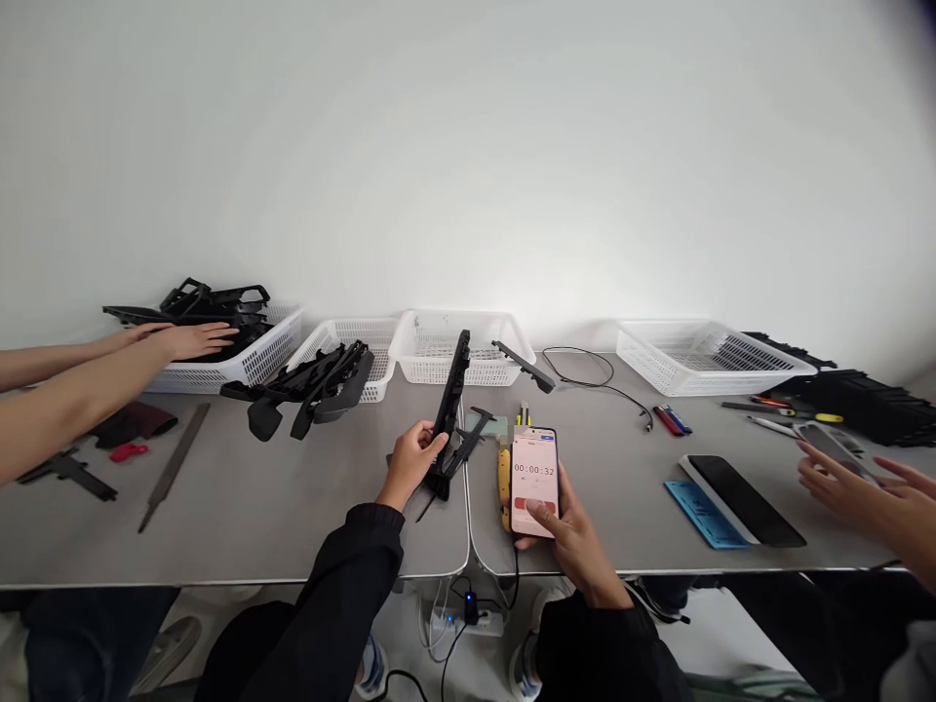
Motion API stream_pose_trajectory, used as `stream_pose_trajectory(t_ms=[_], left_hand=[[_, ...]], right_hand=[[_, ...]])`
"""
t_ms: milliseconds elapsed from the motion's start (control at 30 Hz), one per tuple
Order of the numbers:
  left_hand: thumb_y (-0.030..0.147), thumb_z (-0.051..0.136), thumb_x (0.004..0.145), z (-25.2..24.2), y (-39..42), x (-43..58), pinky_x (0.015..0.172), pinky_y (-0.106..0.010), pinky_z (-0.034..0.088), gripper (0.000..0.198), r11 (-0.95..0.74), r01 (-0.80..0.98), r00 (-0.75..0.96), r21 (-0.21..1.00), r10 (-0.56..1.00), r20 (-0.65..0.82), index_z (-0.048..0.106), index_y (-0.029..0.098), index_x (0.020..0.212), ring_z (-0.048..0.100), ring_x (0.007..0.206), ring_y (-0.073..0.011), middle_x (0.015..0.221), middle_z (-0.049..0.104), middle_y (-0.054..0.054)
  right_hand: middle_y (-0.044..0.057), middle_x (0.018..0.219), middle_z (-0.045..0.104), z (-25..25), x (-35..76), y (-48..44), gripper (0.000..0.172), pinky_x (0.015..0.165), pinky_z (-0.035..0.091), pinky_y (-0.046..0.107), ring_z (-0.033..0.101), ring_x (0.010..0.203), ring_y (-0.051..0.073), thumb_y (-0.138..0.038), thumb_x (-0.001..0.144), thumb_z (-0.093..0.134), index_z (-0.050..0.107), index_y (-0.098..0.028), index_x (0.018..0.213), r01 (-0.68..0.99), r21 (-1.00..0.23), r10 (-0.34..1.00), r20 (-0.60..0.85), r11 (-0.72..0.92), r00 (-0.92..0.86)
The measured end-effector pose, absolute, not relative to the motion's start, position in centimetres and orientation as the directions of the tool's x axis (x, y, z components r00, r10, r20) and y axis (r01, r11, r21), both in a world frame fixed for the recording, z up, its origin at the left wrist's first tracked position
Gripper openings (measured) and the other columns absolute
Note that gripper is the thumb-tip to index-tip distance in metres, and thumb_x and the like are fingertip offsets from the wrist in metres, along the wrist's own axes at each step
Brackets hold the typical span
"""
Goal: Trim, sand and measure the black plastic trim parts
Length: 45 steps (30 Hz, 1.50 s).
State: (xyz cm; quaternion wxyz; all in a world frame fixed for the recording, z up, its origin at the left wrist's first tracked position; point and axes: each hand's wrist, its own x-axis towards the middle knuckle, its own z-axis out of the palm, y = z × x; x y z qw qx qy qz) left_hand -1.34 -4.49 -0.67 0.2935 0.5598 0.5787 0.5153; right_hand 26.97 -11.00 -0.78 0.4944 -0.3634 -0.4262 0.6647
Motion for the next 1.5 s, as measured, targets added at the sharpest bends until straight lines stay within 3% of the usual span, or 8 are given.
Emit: stream_pose_trajectory(t_ms=[433, 733, 867, 1133, 1300, 1500], left_hand=[[0.054, 0.072, 0.087, -1.47, -3.95, -1.84, 0.071, -0.029, 0.047, 0.037, -0.171, 0.294, -0.239, 0.94, 0.939, 0.245, 0.068, 0.019, 0.097, 0.064, 0.076, -0.0206, 0.076, 0.067, -0.001], [0.056, 0.065, 0.093, -1.65, -4.01, -2.04, 0.074, -0.031, 0.05, 0.037, -0.165, 0.263, -0.241, 0.951, 0.943, 0.23, 0.069, 0.02, 0.102, 0.07, 0.087, -0.0248, 0.09, 0.076, -0.006], [0.054, 0.064, 0.093, -1.51, -4.03, -1.95, 0.073, -0.031, 0.05, 0.036, -0.161, 0.259, -0.248, 0.952, 0.942, 0.227, 0.07, 0.02, 0.102, 0.071, 0.086, -0.0246, 0.09, 0.076, -0.006], [0.053, 0.064, 0.093, -1.31, -4.13, -1.9, 0.071, -0.03, 0.048, 0.035, -0.151, 0.258, -0.25, 0.954, 0.944, 0.217, 0.07, 0.02, 0.101, 0.069, 0.083, -0.0236, 0.088, 0.075, -0.005], [0.053, 0.064, 0.093, -1.31, -4.08, -1.89, 0.07, -0.029, 0.046, 0.034, -0.15, 0.255, -0.249, 0.955, 0.944, 0.215, 0.069, 0.02, 0.099, 0.068, 0.081, -0.0227, 0.085, 0.074, -0.005], [0.053, 0.064, 0.093, -1.19, -4.17, -1.85, 0.072, -0.03, 0.048, 0.034, -0.148, 0.254, -0.256, 0.956, 0.943, 0.214, 0.069, 0.021, 0.1, 0.069, 0.083, -0.0234, 0.088, 0.075, -0.005]], right_hand=[[0.013, 0.13, 0.075, -0.66, 27.2, -11.22, 0.097, 0.038, 0.059, 0.03, 0.08, 0.094, 0.035, -0.039, 0.091, 0.075, 0.02, -0.036, 0.171, -0.497, -0.849, 0.964, -0.051, -0.179, -0.26], [0.014, 0.129, 0.075, -1.2, 27.48, -11.23, 0.084, 0.039, 0.058, 0.029, 0.079, 0.101, 0.035, -0.043, 0.095, 0.07, 0.028, -0.032, 0.168, -0.528, -0.83, 0.96, -0.029, -0.179, -0.28], [0.013, 0.119, 0.078, -1.32, 27.58, -11.19, 0.078, 0.047, 0.064, 0.032, 0.078, 0.103, 0.034, -0.041, 0.096, 0.069, 0.035, -0.031, 0.165, -0.545, -0.823, 0.963, -0.01, -0.161, -0.27], [0.011, 0.129, 0.077, -0.89, 27.41, -11.04, 0.091, 0.063, 0.07, 0.04, 0.077, 0.108, 0.034, -0.022, 0.083, 0.078, 0.038, -0.034, 0.165, -0.563, -0.808, 0.968, -0.039, -0.176, -0.247], [0.01, 0.143, 0.07, -0.66, 27.31, -11.08, 0.098, 0.061, 0.069, 0.037, 0.077, 0.11, 0.035, -0.017, 0.082, 0.078, 0.034, -0.037, 0.166, -0.557, -0.812, 0.973, -0.057, -0.175, -0.223], [0.013, 0.139, 0.073, -0.88, 27.56, -11.16, 0.091, 0.047, 0.062, 0.031, 0.077, 0.108, 0.037, -0.025, 0.085, 0.073, 0.034, -0.034, 0.166, -0.575, -0.8, 0.966, -0.02, -0.17, -0.257]])
